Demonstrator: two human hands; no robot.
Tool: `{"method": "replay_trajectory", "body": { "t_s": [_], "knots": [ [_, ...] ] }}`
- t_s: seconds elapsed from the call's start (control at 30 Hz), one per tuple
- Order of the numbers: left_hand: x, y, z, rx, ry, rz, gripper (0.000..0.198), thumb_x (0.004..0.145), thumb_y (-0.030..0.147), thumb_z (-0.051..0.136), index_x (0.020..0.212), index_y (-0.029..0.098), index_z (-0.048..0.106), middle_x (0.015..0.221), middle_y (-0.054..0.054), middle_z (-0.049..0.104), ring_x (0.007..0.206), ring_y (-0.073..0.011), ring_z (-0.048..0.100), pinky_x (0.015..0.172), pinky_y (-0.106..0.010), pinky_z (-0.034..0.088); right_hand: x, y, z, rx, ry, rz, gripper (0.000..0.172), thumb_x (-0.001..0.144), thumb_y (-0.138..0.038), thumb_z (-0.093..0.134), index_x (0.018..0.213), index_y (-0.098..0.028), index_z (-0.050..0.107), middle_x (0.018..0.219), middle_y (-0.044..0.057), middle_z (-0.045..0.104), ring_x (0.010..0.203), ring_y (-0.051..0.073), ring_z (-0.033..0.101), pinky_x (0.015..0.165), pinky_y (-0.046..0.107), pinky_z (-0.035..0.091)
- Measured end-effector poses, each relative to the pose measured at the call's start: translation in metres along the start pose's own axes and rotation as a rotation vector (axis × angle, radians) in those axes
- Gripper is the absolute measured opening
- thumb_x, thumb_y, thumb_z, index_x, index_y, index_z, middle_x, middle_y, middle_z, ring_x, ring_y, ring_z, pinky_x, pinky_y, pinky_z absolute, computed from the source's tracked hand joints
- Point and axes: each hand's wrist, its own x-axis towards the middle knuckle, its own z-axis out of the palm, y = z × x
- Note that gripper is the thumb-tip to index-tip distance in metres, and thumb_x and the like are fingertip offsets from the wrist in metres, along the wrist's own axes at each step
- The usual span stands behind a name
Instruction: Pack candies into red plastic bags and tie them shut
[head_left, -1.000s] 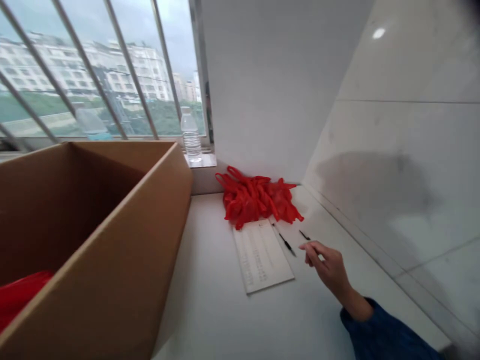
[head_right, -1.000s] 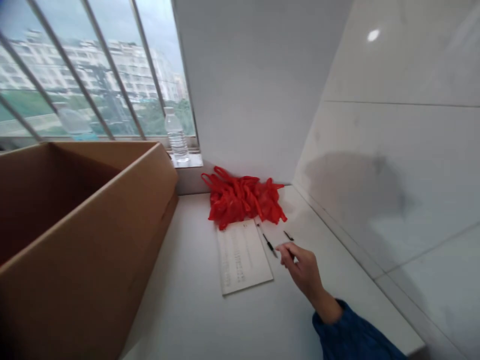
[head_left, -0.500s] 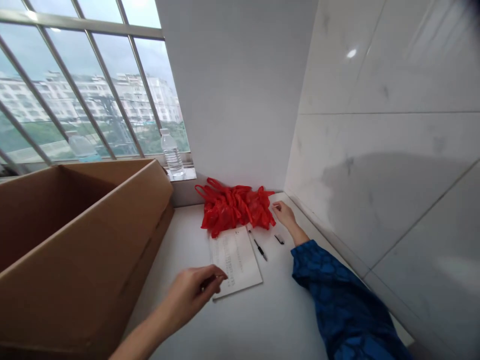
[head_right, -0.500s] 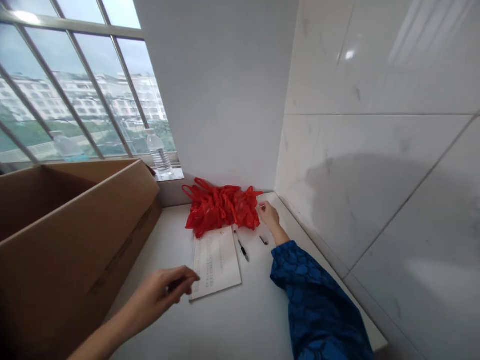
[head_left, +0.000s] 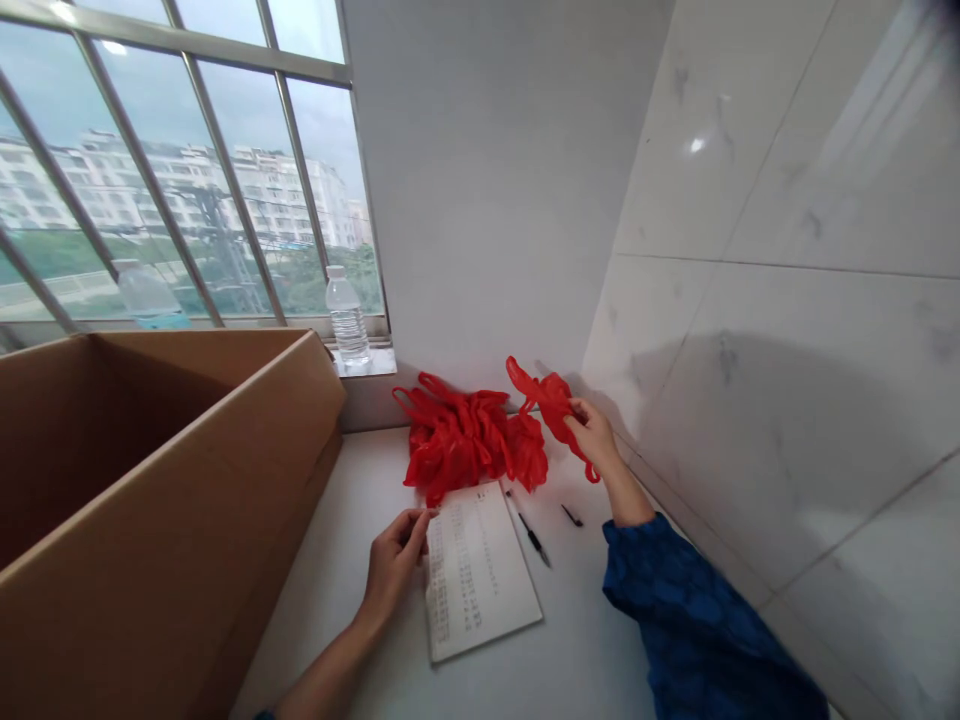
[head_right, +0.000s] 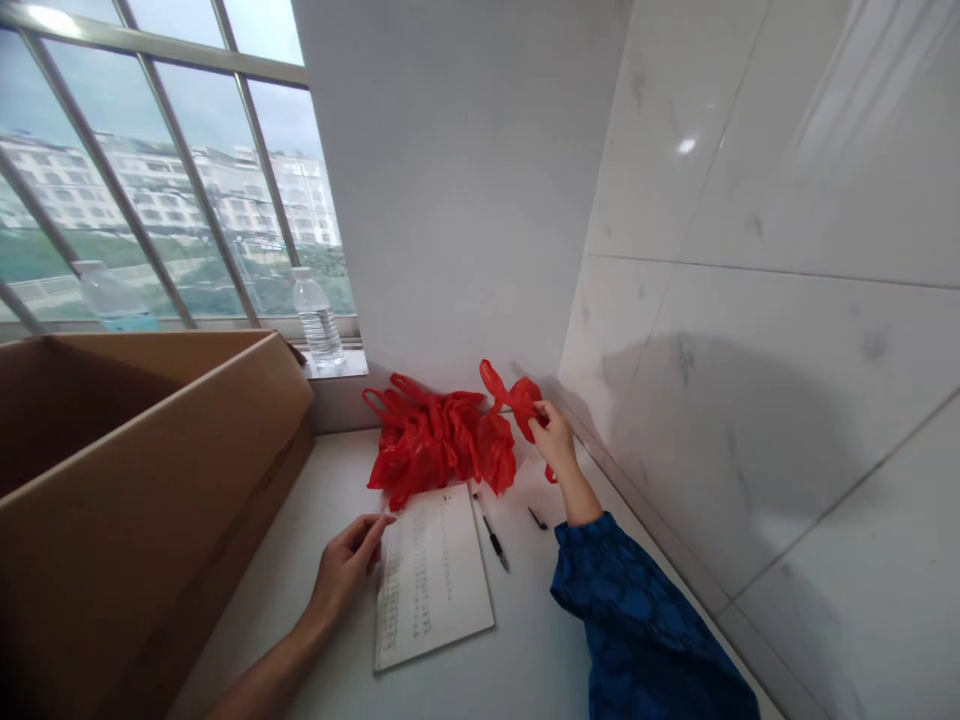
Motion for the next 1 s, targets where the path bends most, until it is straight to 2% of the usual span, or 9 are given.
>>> {"method": "replay_trajectory", "body": {
  "t_s": [0.07, 0.17, 0.3, 0.37, 0.43, 0.5, 0.67, 0.8, 1.0],
  "knots": [
    [-0.001, 0.012, 0.000, -0.034, 0.038, 0.039, 0.043, 0.092, 0.055, 0.054, 0.091, 0.015, 0.068, 0.057, 0.003, 0.053, 0.049, -0.0127, 0.051, 0.049, -0.022, 0.041, -0.011, -0.022, -0.008, 0.051, -0.058, -0.075, 0.026, 0.089, -0.029, 0.047, 0.110, -0.021, 0.060, 0.109, 0.006, 0.072, 0.099, 0.019, 0.068, 0.092, 0.036, 0.054],
    [0.000, 0.046, -0.004, -0.055, 0.112, 0.133, 0.039, 0.095, 0.051, 0.051, 0.097, 0.015, 0.067, 0.063, 0.002, 0.057, 0.056, -0.0134, 0.056, 0.053, -0.022, 0.045, -0.032, -0.055, -0.003, 0.086, -0.194, -0.172, 0.025, 0.087, -0.028, 0.051, 0.109, -0.022, 0.061, 0.109, 0.006, 0.073, 0.101, 0.019, 0.069, 0.093, 0.035, 0.053],
    [0.015, 0.095, -0.020, 0.005, 0.206, 0.282, 0.034, 0.100, 0.045, 0.045, 0.115, 0.018, 0.062, 0.095, -0.005, 0.067, 0.083, -0.0153, 0.063, 0.076, -0.026, 0.050, -0.060, -0.089, 0.031, 0.045, -0.385, -0.279, 0.028, 0.085, -0.021, 0.058, 0.113, -0.022, 0.064, 0.104, 0.004, 0.074, 0.097, 0.019, 0.070, 0.091, 0.034, 0.053],
    [0.026, 0.107, -0.029, 0.080, 0.158, 0.331, 0.030, 0.101, 0.039, 0.046, 0.117, 0.021, 0.063, 0.109, -0.007, 0.068, 0.092, -0.0160, 0.063, 0.082, -0.027, 0.049, -0.074, -0.101, 0.053, 0.007, -0.467, -0.330, 0.028, 0.085, -0.016, 0.060, 0.111, -0.023, 0.065, 0.102, 0.003, 0.075, 0.096, 0.018, 0.071, 0.089, 0.034, 0.053],
    [0.035, 0.105, -0.037, 0.165, 0.025, 0.361, 0.024, 0.097, 0.032, 0.053, 0.112, 0.023, 0.069, 0.112, -0.006, 0.070, 0.094, -0.0163, 0.065, 0.083, -0.027, 0.049, -0.087, -0.107, 0.073, -0.031, -0.540, -0.383, 0.028, 0.084, -0.012, 0.061, 0.109, -0.024, 0.065, 0.102, 0.001, 0.075, 0.096, 0.018, 0.071, 0.090, 0.034, 0.052],
    [0.038, 0.091, -0.042, 0.239, -0.128, 0.360, 0.023, 0.091, 0.023, 0.059, 0.110, 0.025, 0.072, 0.109, -0.004, 0.073, 0.086, -0.0155, 0.067, 0.077, -0.025, 0.049, -0.098, -0.107, 0.086, -0.078, -0.581, -0.427, 0.026, 0.084, -0.009, 0.062, 0.105, -0.024, 0.065, 0.103, 0.002, 0.075, 0.098, 0.020, 0.071, 0.092, 0.037, 0.051],
    [0.032, 0.055, -0.040, 0.329, -0.351, 0.304, 0.026, 0.085, 0.015, 0.063, 0.106, 0.025, 0.075, 0.095, -0.001, 0.077, 0.074, -0.0144, 0.067, 0.067, -0.022, 0.048, -0.110, -0.098, 0.089, -0.190, -0.591, -0.477, 0.016, 0.086, -0.012, 0.066, 0.098, -0.023, 0.065, 0.102, 0.004, 0.073, 0.101, 0.024, 0.066, 0.105, 0.049, 0.040],
    [0.032, 0.052, -0.034, 0.347, -0.393, 0.303, 0.022, 0.086, 0.012, 0.060, 0.099, 0.023, 0.075, 0.095, -0.003, 0.076, 0.083, -0.0165, 0.068, 0.076, -0.025, 0.050, -0.108, -0.097, 0.081, -0.316, -0.563, -0.558, 0.009, 0.088, -0.019, 0.070, 0.093, -0.024, 0.064, 0.105, 0.003, 0.072, 0.104, 0.023, 0.064, 0.110, 0.050, 0.035],
    [0.034, 0.065, -0.032, 0.361, -0.312, 0.343, 0.021, 0.092, 0.017, 0.053, 0.099, 0.022, 0.072, 0.097, -0.004, 0.074, 0.089, -0.0172, 0.068, 0.081, -0.028, 0.051, -0.103, -0.106, 0.069, -0.357, -0.554, -0.604, 0.011, 0.089, -0.014, 0.063, 0.087, -0.024, 0.060, 0.100, 0.002, 0.071, 0.102, 0.022, 0.064, 0.111, 0.050, 0.034]
  ]
}}
